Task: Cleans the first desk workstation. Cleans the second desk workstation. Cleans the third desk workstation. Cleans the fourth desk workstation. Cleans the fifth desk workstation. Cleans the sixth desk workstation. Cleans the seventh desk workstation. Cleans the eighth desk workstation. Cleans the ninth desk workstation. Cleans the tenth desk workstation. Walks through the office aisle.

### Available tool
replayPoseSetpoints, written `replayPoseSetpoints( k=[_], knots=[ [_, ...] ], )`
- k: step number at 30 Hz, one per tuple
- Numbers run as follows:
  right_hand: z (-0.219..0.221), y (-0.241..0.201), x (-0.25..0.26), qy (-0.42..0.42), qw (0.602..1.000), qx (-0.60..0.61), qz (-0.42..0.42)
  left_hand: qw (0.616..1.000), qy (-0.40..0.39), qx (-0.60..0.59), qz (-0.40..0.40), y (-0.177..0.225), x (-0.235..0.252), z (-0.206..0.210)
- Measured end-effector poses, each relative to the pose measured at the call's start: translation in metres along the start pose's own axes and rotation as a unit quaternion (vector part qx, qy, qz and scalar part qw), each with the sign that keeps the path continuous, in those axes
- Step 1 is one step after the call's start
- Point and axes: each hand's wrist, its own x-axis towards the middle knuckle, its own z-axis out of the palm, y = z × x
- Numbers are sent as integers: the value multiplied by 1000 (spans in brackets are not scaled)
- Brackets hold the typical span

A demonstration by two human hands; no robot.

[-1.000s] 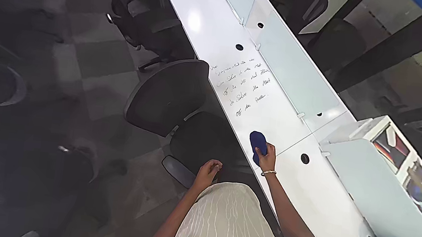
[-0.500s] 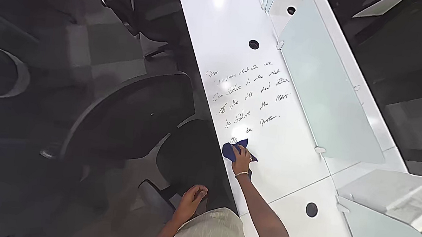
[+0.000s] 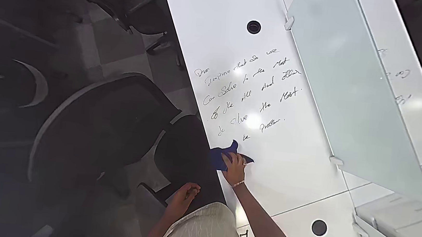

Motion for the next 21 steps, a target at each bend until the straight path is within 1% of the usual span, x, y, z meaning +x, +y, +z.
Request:
replayPoseSetpoints(
  k=[1,3,5,7,8,9,10,11,13,15,16,18,19,21],
  knots=[
    [2,5,0,8,1000,-4,-11,1000,3,-3,-10,7,3,-4],
    [-6,9,32,-13,1000,12,15,1000,18,6,-6,11,6,-12],
    [-19,9,94,-8,997,16,69,999,31,25,13,10,13,-20],
    [-28,9,157,26,992,19,124,999,31,36,26,8,18,-20],
    [-29,7,178,46,988,21,145,999,20,39,30,7,19,-20],
    [-28,3,187,57,986,16,157,999,6,37,32,7,19,-19],
    [-28,-3,184,44,986,17,159,999,-5,34,37,7,18,-20],
    [-27,-11,168,17,989,22,148,999,-13,29,41,6,16,-23],
    [-18,-26,114,-31,994,20,99,998,-17,24,47,3,15,-31],
    [0,-33,61,-31,998,10,54,999,-9,19,49,-2,13,-43],
    [5,-33,49,-21,999,2,46,998,-1,16,53,-5,12,-49],
    [4,-34,59,-25,998,-3,63,997,15,5,71,-12,12,-62],
    [2,-36,74,-18,996,-1,86,997,17,0,81,-17,11,-69],
    [-10,-40,121,0,987,-3,161,994,13,-6,104,-24,11,-78]
  ],
)
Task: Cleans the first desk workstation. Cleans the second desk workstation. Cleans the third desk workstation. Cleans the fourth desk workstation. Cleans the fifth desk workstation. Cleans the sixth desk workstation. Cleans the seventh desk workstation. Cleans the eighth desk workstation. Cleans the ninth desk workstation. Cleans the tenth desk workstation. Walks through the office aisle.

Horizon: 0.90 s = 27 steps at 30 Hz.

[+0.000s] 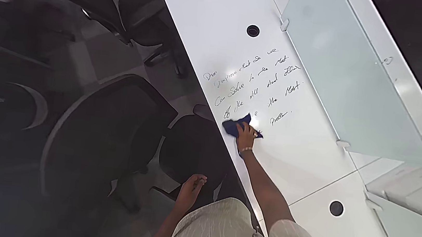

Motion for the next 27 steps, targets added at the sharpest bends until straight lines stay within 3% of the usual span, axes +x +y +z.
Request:
replayPoseSetpoints(
  k=[2,4,9,11,14,18,20,23,25,27],
  knots=[
    [-8,-17,35,17,997,-1,74,1000,-18,1,4,-2,-6,-4],
    [-8,-23,31,18,995,-2,98,999,-39,8,-3,-3,-11,-8],
    [21,27,-108,50,994,-33,89,995,-100,9,-3,-7,-9,0],
    [20,46,-118,52,994,-40,92,993,-119,20,3,-2,2,6],
    [-5,59,-61,64,987,-27,144,988,-146,46,9,12,24,12],
    [-61,88,68,107,971,11,214,989,-138,61,-3,41,62,24],
    [-70,99,91,112,969,9,218,989,-131,64,-5,49,75,34],
    [-49,83,36,57,984,16,167,990,-129,55,-13,61,94,44],
    [-19,67,-26,34,995,23,91,989,-136,61,-19,68,101,49],
    [0,64,-52,37,999,29,12,989,-130,69,-27,72,107,50]
  ],
)
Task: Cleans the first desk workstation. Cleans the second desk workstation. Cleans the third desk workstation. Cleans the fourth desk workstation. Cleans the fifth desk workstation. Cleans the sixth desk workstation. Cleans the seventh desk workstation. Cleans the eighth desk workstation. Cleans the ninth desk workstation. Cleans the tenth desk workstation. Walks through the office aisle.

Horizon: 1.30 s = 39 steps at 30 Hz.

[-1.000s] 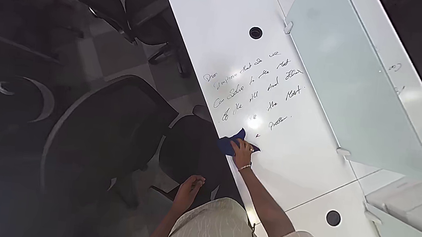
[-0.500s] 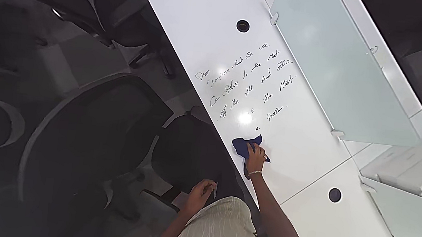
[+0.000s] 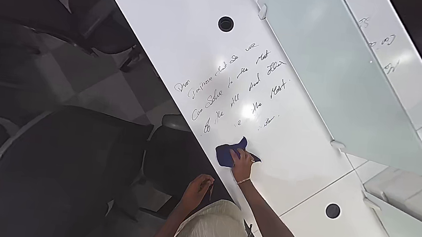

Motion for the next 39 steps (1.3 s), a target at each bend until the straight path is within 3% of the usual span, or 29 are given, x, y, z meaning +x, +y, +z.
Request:
replayPoseSetpoints(
  k=[3,6,8,11,13,15,16,19,23,26,29,31,34,39],
  knots=[
    [-22,10,55,-45,999,10,-8,1000,21,7,-12,6,5,-7],
    [-53,18,168,40,995,13,92,999,48,19,-14,13,9,-11],
    [-60,15,213,95,987,9,131,998,60,21,-22,14,11,-11],
    [-55,-1,195,38,992,36,111,998,58,13,-17,15,16,-1],
    [-44,-12,147,-49,998,34,20,999,42,10,-11,16,19,4],
    [-37,0,110,-65,995,22,-68,1000,26,14,-7,21,22,5],
    [-43,12,105,-67,995,18,-70,1000,24,17,-5,24,24,3],
    [-76,65,127,-10,999,-7,45,998,44,34,7,28,22,-6],
    [-104,107,160,87,969,-35,229,997,66,50,0,25,13,-16],
    [-86,84,116,79,969,-15,233,997,64,40,4,23,10,-16],
    [-47,58,55,74,982,-9,175,998,39,50,2,28,12,-20],
    [-39,56,39,73,989,-22,127,998,25,62,10,32,16,-24],
    [-58,70,74,69,991,-12,117,998,12,60,30,36,21,-32],
    [-96,60,172,91,947,-2,307,998,-14,51,44,23,20,-50]
  ],
)
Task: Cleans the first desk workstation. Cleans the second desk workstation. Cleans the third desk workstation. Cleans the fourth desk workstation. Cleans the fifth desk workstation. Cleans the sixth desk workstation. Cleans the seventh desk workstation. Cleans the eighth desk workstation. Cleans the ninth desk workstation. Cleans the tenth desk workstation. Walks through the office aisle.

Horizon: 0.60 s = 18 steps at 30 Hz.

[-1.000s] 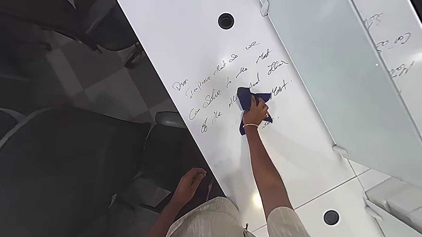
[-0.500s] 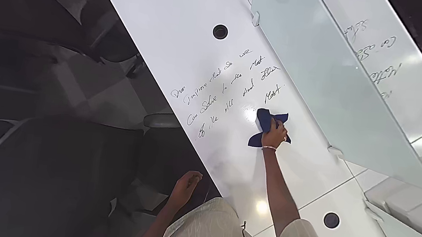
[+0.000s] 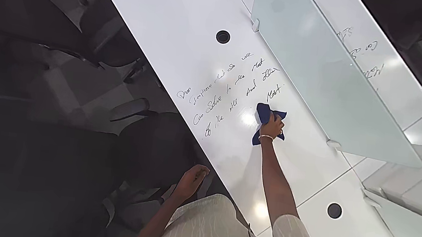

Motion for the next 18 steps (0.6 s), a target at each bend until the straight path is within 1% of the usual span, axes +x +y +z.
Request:
replayPoseSetpoints(
  k=[1,2,3,5,7,8,9,10,12,14,16,17,18],
  knots=[
    [3,-7,-10,-8,1000,5,9,1000,-9,-1,2,-3,-4,-5],
    [8,-10,-30,-19,1000,8,-5,1000,-16,0,6,-5,-4,-13],
    [18,-9,-59,-25,999,1,-35,1000,-23,3,10,-6,-4,-21],
    [42,-2,-139,-47,994,0,-98,999,-31,11,20,-8,-10,-40],
    [67,7,-213,-69,986,-9,-154,999,-23,15,33,-10,-16,-61],
    [76,10,-235,-75,982,-23,-172,999,-9,8,46,-12,-18,-70],
    [79,11,-243,-75,980,-33,-180,998,4,-2,56,-15,-19,-78],
    [77,9,-239,-75,980,-29,-180,998,15,-11,57,-18,-19,-83],
    [67,-4,-211,-68,985,-16,-159,999,18,-19,45,-28,-21,-90],
    [55,-30,-158,-32,995,-9,-92,999,9,-23,38,-35,-21,-92],
    [49,-63,-107,-1,1000,-10,0,999,-4,-19,37,-41,-18,-91],
    [51,-78,-91,14,999,-6,28,999,-13,-20,35,-43,-15,-89],
    [56,-87,-86,14,999,0,29,999,-21,-21,32,-45,-12,-86]
  ],
)
